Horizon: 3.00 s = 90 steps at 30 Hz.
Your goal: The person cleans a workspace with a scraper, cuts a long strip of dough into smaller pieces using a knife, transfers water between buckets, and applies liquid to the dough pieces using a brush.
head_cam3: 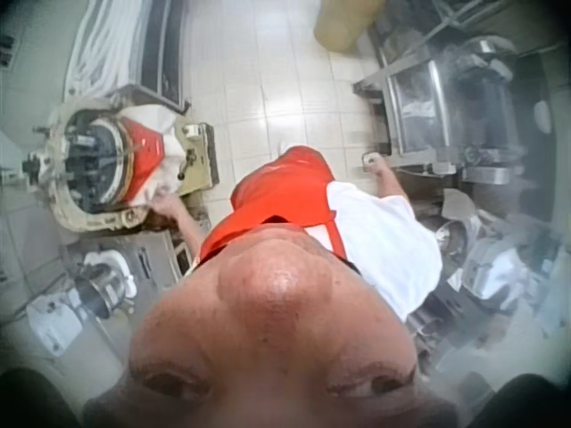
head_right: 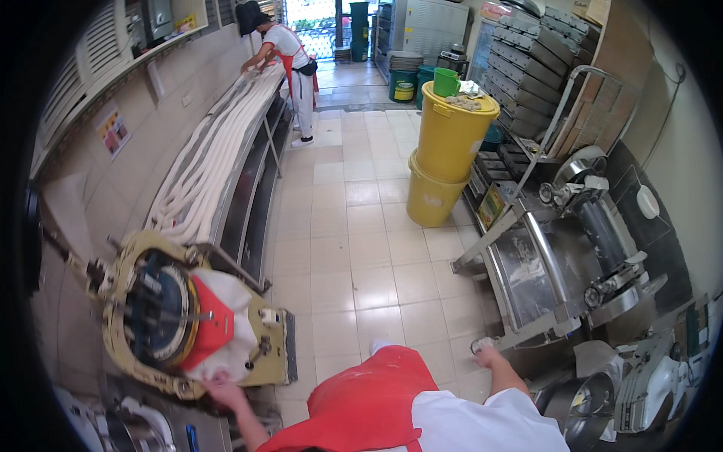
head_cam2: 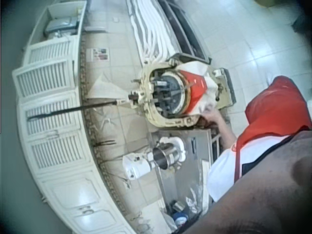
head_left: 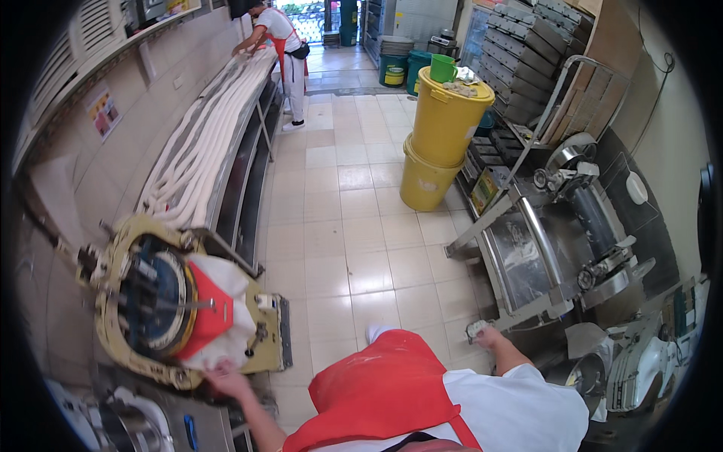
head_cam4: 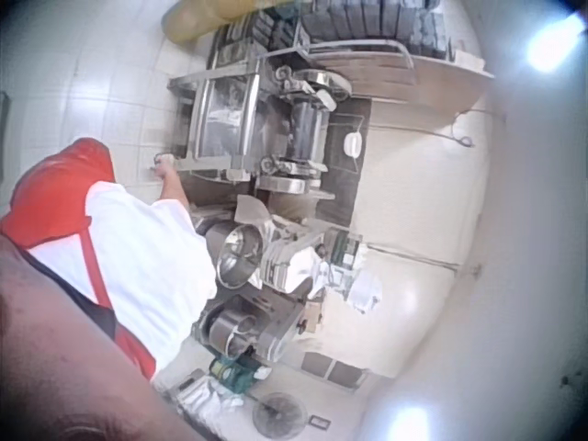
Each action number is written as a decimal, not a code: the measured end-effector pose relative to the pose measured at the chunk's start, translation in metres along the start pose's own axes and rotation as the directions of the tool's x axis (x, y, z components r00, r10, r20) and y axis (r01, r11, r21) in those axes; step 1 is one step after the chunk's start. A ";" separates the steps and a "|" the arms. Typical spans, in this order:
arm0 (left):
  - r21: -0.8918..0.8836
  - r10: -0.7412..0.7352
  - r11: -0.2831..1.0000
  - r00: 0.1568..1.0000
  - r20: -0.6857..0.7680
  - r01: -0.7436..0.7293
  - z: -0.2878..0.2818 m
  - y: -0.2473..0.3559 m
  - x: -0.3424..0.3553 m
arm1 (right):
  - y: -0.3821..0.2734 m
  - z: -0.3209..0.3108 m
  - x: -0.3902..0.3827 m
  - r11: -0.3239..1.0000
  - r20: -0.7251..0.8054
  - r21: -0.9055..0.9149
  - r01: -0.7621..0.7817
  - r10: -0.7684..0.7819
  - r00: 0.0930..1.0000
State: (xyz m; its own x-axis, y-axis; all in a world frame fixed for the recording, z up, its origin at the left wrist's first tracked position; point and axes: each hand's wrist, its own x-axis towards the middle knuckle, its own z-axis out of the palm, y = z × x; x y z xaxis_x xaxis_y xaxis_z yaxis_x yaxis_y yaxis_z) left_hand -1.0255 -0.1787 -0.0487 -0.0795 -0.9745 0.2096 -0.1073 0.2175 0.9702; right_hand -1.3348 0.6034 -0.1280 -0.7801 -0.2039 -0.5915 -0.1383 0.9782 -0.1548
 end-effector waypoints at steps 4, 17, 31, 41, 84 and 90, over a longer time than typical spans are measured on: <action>0.273 -0.176 0.959 0.921 0.349 0.080 0.205 -0.012 0.030 | -0.063 -0.035 0.107 0.964 -0.010 0.142 -0.226 0.230 0.973; 0.723 -0.755 0.620 0.482 0.445 0.304 0.520 -0.097 0.199 | -0.410 -0.452 0.460 0.816 -0.688 0.318 0.483 -0.152 0.710; 0.045 -0.048 0.998 -0.064 0.997 -0.034 1.172 0.174 0.122 | -0.293 -0.848 0.643 0.710 -0.892 0.405 0.576 0.444 0.080; -0.380 0.389 0.919 -0.096 0.916 0.106 1.351 0.438 -0.154 | -0.196 -1.003 0.710 0.714 -0.837 0.308 0.629 -0.111 0.536; -0.032 -0.114 0.989 0.620 -0.777 0.142 0.523 0.292 -0.273 | -0.552 -0.435 0.209 -0.348 0.166 0.499 0.794 -0.860 -0.482; -0.014 -0.135 0.948 0.366 -0.921 0.317 0.354 0.261 -0.331 | -0.575 -0.259 0.047 -0.438 0.369 0.546 0.714 -0.639 -0.675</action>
State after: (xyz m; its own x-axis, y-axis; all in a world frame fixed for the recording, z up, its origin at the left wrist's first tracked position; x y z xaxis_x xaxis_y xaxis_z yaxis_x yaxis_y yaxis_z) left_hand -1.3782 0.2198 0.0918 0.8981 -0.4361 0.0576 -0.1134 -0.1030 0.9882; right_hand -1.4499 0.0418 0.1378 0.8397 -0.5023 0.2063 -0.1629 -0.5955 -0.7867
